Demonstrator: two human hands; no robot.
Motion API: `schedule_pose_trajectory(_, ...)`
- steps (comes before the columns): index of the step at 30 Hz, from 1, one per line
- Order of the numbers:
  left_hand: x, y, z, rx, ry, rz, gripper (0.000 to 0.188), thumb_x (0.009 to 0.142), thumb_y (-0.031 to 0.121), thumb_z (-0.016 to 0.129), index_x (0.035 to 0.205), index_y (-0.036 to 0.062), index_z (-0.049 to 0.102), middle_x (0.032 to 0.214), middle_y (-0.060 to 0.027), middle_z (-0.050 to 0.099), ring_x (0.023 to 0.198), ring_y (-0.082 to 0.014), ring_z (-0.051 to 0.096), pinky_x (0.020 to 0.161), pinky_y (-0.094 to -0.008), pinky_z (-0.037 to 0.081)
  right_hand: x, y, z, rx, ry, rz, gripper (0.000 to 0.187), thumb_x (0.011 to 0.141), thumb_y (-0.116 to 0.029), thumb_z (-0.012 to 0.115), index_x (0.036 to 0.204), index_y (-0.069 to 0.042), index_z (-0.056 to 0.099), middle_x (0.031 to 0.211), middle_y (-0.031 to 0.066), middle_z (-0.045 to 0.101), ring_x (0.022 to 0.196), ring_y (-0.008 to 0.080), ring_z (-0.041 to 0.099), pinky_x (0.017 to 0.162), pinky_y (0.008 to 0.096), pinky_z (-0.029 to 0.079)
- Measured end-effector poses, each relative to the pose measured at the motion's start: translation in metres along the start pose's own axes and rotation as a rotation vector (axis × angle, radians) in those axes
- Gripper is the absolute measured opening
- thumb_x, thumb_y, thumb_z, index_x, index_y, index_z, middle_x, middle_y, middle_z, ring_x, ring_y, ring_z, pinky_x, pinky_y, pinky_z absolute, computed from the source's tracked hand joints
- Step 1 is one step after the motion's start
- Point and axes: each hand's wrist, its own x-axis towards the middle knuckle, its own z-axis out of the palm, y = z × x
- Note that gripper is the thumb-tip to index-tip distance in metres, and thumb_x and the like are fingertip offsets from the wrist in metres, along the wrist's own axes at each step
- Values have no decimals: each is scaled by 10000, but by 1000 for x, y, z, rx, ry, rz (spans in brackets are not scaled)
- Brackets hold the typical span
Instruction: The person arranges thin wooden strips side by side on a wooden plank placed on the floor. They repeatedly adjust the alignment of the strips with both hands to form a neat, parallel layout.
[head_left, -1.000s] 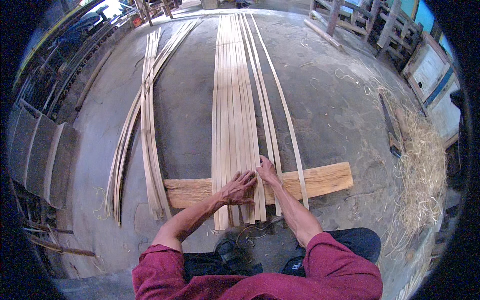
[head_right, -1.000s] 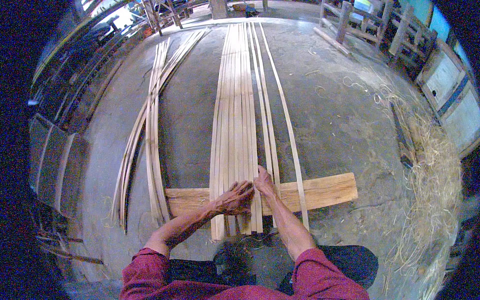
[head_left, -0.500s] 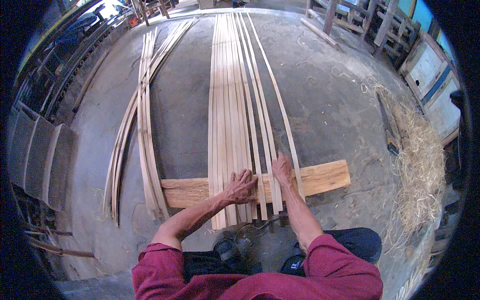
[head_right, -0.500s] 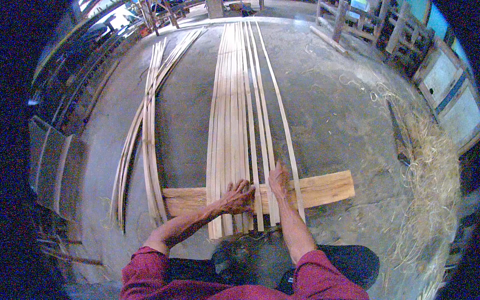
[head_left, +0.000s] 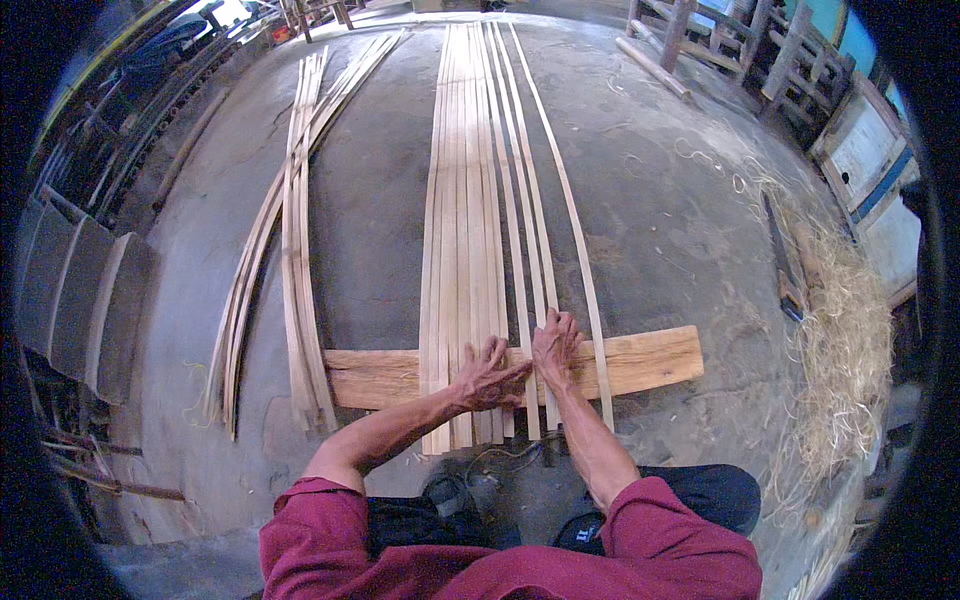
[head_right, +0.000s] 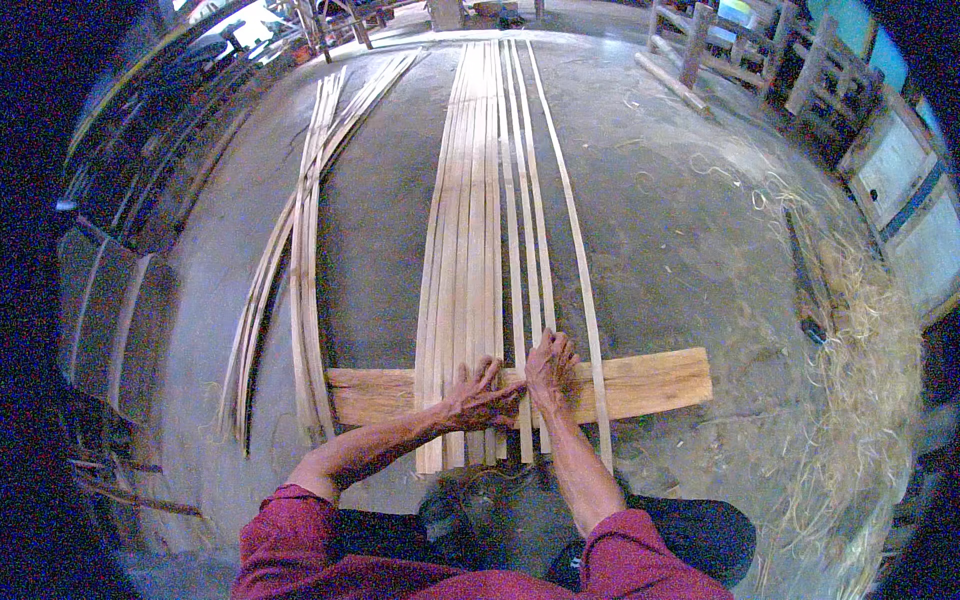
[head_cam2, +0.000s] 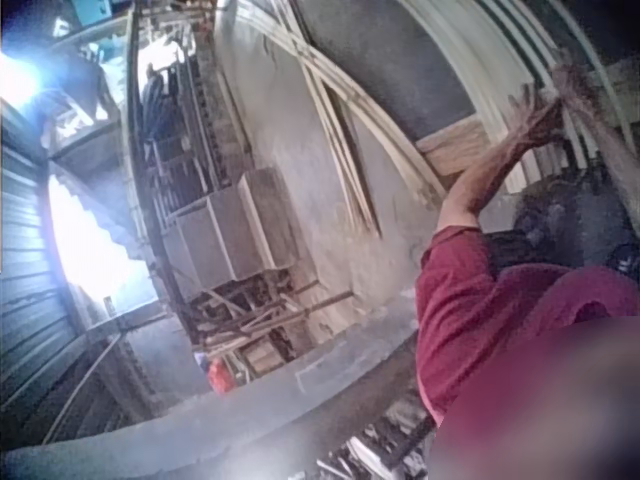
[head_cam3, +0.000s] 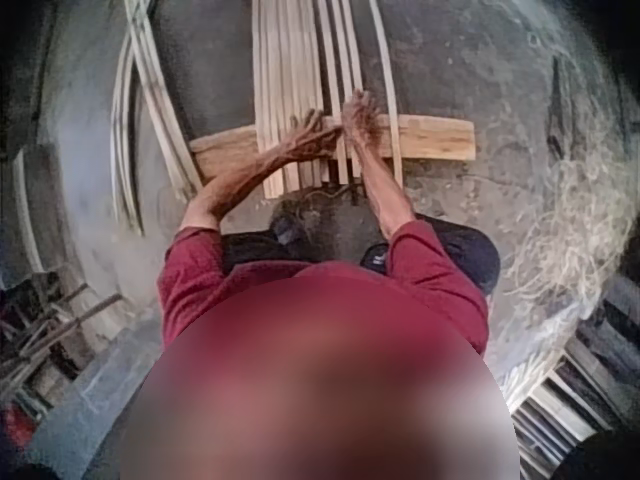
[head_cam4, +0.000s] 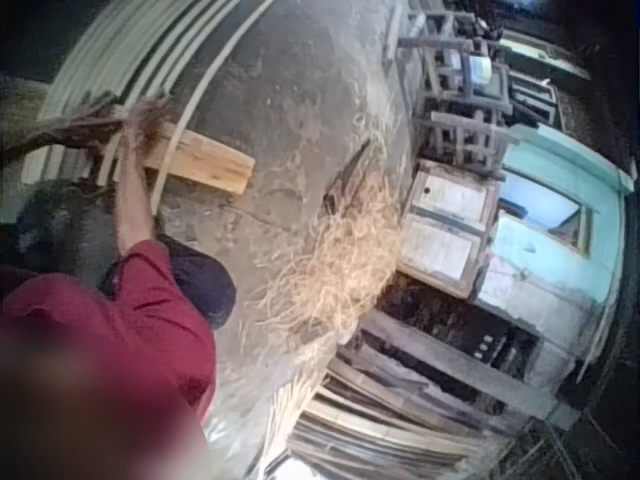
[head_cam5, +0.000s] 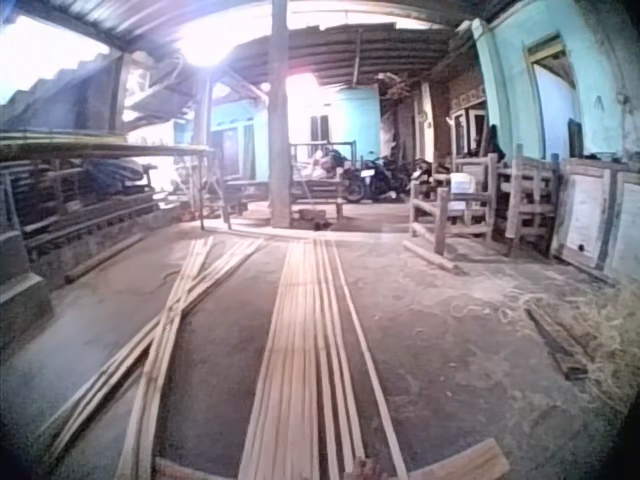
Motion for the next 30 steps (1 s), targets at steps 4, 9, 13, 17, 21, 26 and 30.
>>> schedule_pose_trajectory(4,1,-1,5,54,40,33,702,703,632,443,1294,282,294,1294,-260,213,1193,-438,211,799,-659,257,10,4,-3,-82,-134,-64,308,675,-168,572,947,-30,524,940,129,473,947,282,430,785,449,308)
schedule_pose_trajectory(9,4,0,11,52,31,13,665,717,616,440,1268,256,341,1279,-264,232,1185,-446,218,779,-658,276,20,4,-10,560,-216,137,310,641,-121,561,908,22,495,920,167,496,917,262,476,771,435,371)
schedule_pose_trajectory(13,5,0,13,16,51,-5,634,723,587,458,1237,226,374,1269,-266,241,1174,-445,231,774,-657,280,17,7,-3,816,-361,216,414,726,-37,500,1131,21,438,708,126,573,521,169,561,429,299,447)
schedule_pose_trajectory(17,5,-1,11,9,33,3,619,730,570,463,1226,209,382,1265,-266,244,1173,-439,230,771,-656,279,10,16,6,882,-398,272,538,767,-9,453,1281,-47,303,591,89,545,389,126,501,329,246,403)
schedule_pose_trajectory(21,4,-1,11,-37,87,3,609,736,558,465,1220,198,386,1255,-259,254,1178,-437,221,779,-656,272,9,21,5,942,-480,282,564,773,-41,466,1299,-48,263,590,108,550,415,146,520,357,259,425)
schedule_pose_trajectory(26,1,2,9,60,180,60,636,732,532,486,1209,126,375,1251,-230,267,1198,-400,220,822,-650,252,5,15,0,348,-260,-80,557,722,-133,539,1224,11,347,674,202,566,555,300,569,512,367,472)
schedule_pose_trajectory(30,4,5,5,-63,43,29,661,742,488,500,1207,46,342,1279,-223,251,1225,-374,200,892,-628,206,4,11,1,229,-265,-135,448,686,-167,567,1068,28,436,786,245,566,757,377,565,673,442,452)
